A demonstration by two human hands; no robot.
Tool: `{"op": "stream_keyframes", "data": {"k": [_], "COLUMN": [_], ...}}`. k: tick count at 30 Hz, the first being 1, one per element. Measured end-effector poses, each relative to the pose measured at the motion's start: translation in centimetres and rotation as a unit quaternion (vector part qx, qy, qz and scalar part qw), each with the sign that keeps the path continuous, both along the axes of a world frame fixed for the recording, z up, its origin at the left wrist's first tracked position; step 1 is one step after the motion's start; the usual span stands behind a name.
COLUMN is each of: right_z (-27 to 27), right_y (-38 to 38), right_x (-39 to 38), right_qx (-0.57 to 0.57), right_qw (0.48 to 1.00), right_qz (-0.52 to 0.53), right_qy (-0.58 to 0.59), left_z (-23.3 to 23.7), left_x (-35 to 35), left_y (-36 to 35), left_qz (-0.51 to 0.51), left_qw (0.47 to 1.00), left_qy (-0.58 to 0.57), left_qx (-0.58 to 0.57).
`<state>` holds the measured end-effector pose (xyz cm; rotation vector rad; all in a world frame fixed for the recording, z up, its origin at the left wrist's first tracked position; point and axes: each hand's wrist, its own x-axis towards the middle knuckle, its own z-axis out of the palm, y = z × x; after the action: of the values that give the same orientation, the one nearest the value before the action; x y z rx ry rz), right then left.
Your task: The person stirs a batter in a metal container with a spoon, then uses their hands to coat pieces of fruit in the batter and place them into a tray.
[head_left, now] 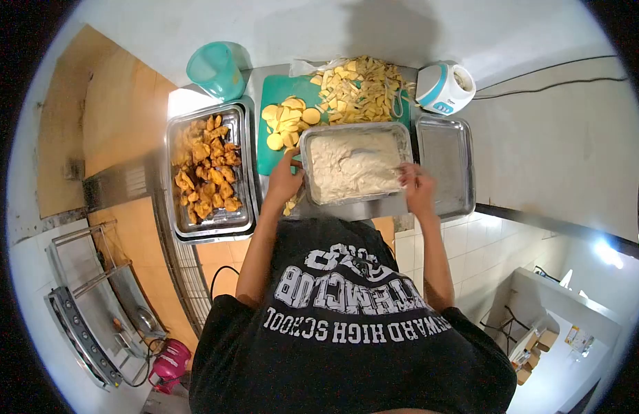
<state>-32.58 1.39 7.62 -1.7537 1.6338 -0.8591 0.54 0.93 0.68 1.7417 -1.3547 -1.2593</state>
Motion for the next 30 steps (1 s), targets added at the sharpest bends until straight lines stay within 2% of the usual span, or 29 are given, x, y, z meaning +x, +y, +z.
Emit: {"op": "stream_keyframes", "data": {"k": [1, 3, 6, 8, 10, 11, 12, 13, 16, 17, 19, 20, 22, 23, 25, 27, 29, 30], "right_z": [0.0, -0.2, -5.5, -4.7, -4.2, -4.0, -4.1, -4.0, -2.8, -2.0, -0.1, 0.8, 2.3, 2.0, 1.2, -0.7, -3.8, -4.4], "right_y": [-0.5, -2.1, -4.1, -4.3, -4.0, -3.5, -3.1, -2.9, -2.4, -2.6, -2.9, -3.2, -4.3, -5.2, -6.3, -6.7, -6.6, -6.3], "right_x": [-0.8, -1.5, -1.4, 2.2, 5.8, 7.1, 8.0, 8.1, 6.6, 5.3, 2.4, 1.1, -1.1, -1.8, -1.8, -0.6, 2.0, 3.6], "right_qx": [0.000, -0.055, -0.073, -0.086, -0.063, -0.047, -0.083, -0.085, -0.093, -0.095, 0.067, 0.070, 0.051, 0.048, -0.006, -0.012, -0.131, -0.119], "right_qw": [1.000, 0.994, 0.992, 0.996, 0.996, 0.995, 0.988, 0.987, 0.963, 0.960, 0.967, 0.965, 0.983, 0.982, 0.991, 0.992, 0.982, 0.982], "right_qz": [0.005, -0.083, -0.080, -0.026, 0.054, 0.087, 0.127, 0.132, 0.254, 0.263, 0.245, 0.254, 0.171, 0.176, 0.104, 0.092, 0.126, 0.142], "right_qy": [0.002, 0.041, 0.061, -0.008, -0.036, -0.013, -0.034, -0.035, -0.004, -0.004, -0.018, -0.018, 0.041, 0.041, 0.085, 0.090, 0.054, 0.026], "left_z": [0.4, -0.9, -0.8, -0.1, 0.7, 0.8, 0.9, 0.8, -0.6, -1.0, -1.2, -1.2, -0.1, 0.6, 1.9, 1.1, 0.8, 0.9], "left_x": [-0.1, 0.1, 0.2, 0.1, -0.1, -0.2, -0.4, -0.4, -0.1, 0.0, -0.1, -0.2, -0.4, -0.5, -0.7, -0.7, -0.4, -0.4], "left_y": [0.0, 0.0, -0.1, 0.0, 0.1, 0.1, 0.0, -0.1, 0.0, -0.1, 0.3, 0.5, 0.0, -0.3, -0.4, -0.4, -0.6, -0.6], "left_qz": [0.011, 0.008, 0.006, 0.015, 0.021, 0.023, 0.032, 0.044, 0.047, 0.055, 0.033, 0.042, 0.054, 0.059, 0.050, 0.035, 0.019, 0.014], "left_qw": [1.000, 1.000, 0.999, 1.000, 1.000, 1.000, 0.999, 0.998, 0.998, 0.998, 0.998, 0.998, 0.998, 0.998, 0.996, 0.997, 0.996, 0.996], "left_qy": [0.008, 0.002, 0.005, 0.013, -0.001, -0.003, 0.014, 0.031, 0.019, 0.019, -0.039, -0.039, -0.019, -0.019, -0.012, -0.050, -0.088, -0.087], "left_qx": [0.002, -0.023, -0.034, -0.017, 0.011, 0.011, 0.026, 0.040, 0.024, 0.022, -0.042, -0.039, 0.021, 0.019, 0.074, 0.044, 0.010, 0.016]}}
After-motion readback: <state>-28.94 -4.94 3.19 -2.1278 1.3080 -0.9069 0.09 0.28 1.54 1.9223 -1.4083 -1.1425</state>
